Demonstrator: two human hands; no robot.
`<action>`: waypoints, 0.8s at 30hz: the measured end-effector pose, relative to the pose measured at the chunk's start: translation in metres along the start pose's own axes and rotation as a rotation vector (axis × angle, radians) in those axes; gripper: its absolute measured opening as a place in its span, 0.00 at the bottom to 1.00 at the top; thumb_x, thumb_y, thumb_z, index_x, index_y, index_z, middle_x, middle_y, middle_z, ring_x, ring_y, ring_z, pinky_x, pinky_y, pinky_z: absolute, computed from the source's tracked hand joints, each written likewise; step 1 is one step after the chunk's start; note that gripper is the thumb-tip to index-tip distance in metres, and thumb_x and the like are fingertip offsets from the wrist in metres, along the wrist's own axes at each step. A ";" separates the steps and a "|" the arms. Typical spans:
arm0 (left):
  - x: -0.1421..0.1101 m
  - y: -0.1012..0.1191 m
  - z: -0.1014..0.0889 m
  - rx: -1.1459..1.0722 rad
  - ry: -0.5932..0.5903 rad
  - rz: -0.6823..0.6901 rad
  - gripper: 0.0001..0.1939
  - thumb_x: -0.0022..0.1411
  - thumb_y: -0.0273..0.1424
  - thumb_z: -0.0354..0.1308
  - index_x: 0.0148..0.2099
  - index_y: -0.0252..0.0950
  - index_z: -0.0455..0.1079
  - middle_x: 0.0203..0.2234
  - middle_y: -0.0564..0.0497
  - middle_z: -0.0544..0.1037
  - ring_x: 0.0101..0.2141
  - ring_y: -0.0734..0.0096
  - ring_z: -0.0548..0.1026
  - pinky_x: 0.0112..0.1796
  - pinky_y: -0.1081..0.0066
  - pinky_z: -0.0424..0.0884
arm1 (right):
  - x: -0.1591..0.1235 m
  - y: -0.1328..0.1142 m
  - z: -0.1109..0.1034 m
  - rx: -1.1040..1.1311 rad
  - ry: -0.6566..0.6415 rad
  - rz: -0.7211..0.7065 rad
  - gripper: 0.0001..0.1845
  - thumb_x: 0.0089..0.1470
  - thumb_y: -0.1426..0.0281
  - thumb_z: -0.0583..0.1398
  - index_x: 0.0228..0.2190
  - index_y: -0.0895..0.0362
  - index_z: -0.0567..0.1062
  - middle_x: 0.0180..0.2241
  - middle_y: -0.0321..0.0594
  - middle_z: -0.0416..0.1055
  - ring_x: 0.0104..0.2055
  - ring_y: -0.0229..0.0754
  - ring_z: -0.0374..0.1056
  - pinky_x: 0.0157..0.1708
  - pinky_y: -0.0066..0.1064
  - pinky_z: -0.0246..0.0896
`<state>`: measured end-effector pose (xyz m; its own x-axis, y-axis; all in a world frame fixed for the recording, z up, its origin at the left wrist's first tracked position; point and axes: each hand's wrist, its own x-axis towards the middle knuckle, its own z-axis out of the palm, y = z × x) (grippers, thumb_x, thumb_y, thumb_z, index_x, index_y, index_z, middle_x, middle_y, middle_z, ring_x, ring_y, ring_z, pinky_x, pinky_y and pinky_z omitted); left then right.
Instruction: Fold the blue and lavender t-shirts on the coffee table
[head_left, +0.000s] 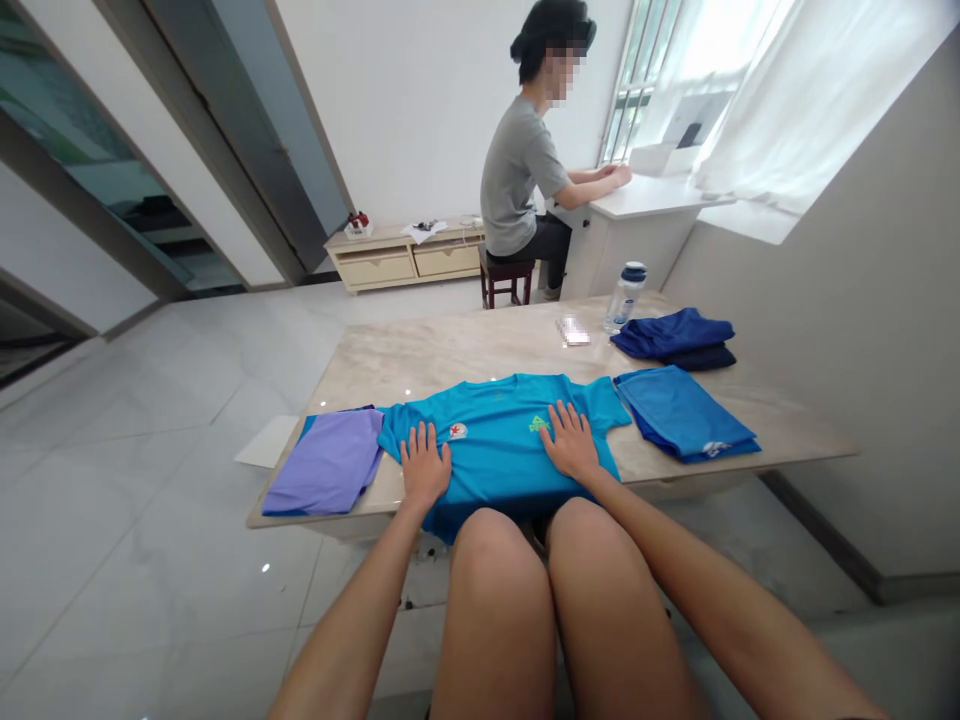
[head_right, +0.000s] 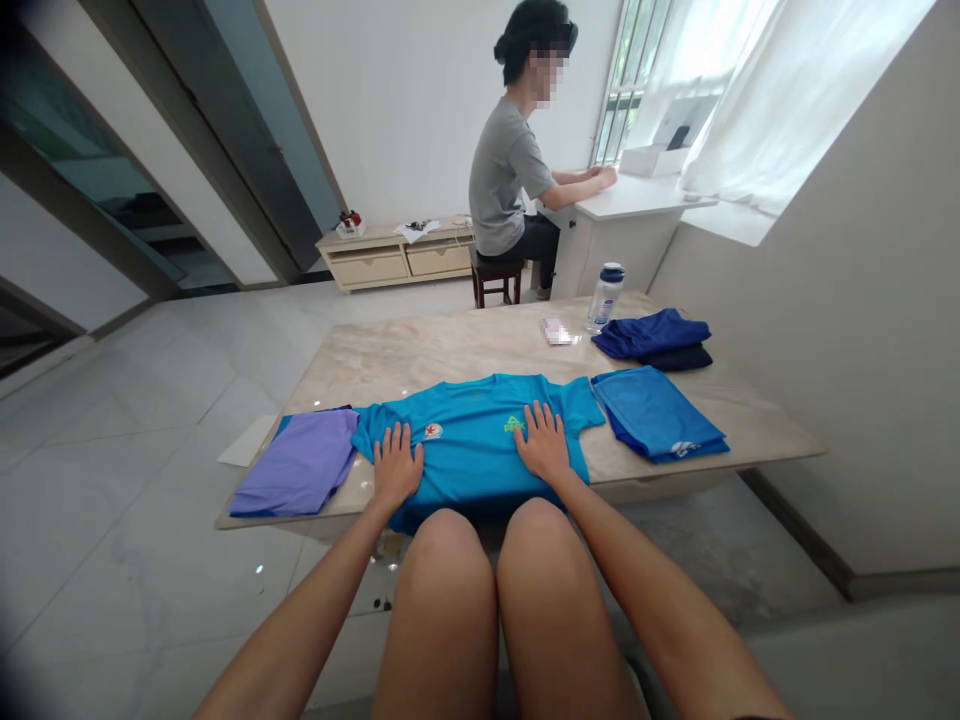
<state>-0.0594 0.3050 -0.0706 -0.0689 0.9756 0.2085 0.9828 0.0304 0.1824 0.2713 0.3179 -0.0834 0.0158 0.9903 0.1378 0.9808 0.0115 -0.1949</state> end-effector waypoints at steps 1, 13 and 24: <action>-0.002 -0.001 -0.001 -0.003 0.000 0.004 0.35 0.78 0.40 0.46 0.79 0.30 0.62 0.78 0.35 0.61 0.77 0.40 0.58 0.75 0.38 0.54 | -0.002 0.000 0.000 0.003 0.003 -0.001 0.38 0.76 0.55 0.47 0.77 0.61 0.61 0.80 0.51 0.50 0.82 0.59 0.44 0.79 0.55 0.39; 0.009 -0.007 0.005 -0.124 0.062 -0.105 0.34 0.80 0.38 0.39 0.78 0.26 0.62 0.75 0.33 0.66 0.77 0.47 0.61 0.75 0.43 0.54 | 0.003 0.031 -0.008 0.282 0.202 0.030 0.23 0.70 0.71 0.49 0.48 0.55 0.83 0.55 0.51 0.78 0.59 0.53 0.70 0.63 0.42 0.63; 0.011 -0.003 0.004 -0.139 0.091 -0.078 0.34 0.78 0.37 0.40 0.76 0.24 0.66 0.74 0.30 0.68 0.75 0.42 0.62 0.74 0.39 0.55 | 0.058 0.118 -0.057 0.195 0.014 0.701 0.37 0.68 0.43 0.59 0.54 0.65 0.80 0.64 0.67 0.69 0.69 0.71 0.61 0.68 0.60 0.54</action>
<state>-0.0626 0.3164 -0.0729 -0.1655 0.9476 0.2731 0.9410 0.0689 0.3312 0.3986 0.3686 -0.0432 0.6317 0.7720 -0.0710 0.6864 -0.5995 -0.4117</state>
